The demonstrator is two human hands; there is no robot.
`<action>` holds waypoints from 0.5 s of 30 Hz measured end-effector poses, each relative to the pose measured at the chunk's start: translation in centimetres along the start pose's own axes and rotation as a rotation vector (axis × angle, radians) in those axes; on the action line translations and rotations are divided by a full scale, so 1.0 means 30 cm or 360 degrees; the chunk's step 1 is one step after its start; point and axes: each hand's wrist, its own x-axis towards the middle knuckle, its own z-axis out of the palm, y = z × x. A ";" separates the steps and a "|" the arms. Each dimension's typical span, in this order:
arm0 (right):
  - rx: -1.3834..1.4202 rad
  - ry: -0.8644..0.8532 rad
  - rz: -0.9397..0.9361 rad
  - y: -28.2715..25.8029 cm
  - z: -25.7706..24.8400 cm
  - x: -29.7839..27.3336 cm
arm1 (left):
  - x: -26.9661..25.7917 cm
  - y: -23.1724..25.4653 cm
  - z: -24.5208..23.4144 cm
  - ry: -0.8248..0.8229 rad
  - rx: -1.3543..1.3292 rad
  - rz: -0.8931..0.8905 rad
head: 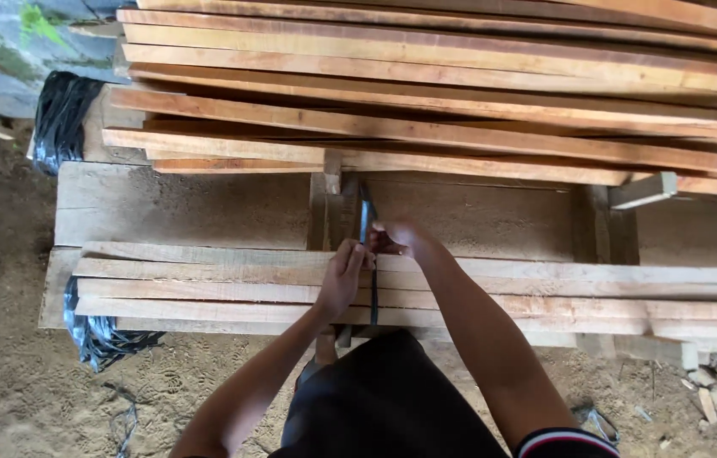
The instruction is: The user is bundling several long wooden planks together using black rubber strips as ties.
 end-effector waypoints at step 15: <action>0.0482 0.0690 -0.0151 -0.059 0.149 -0.083 | 0.031 -0.132 -0.002 -0.0146 -0.0254 -0.0002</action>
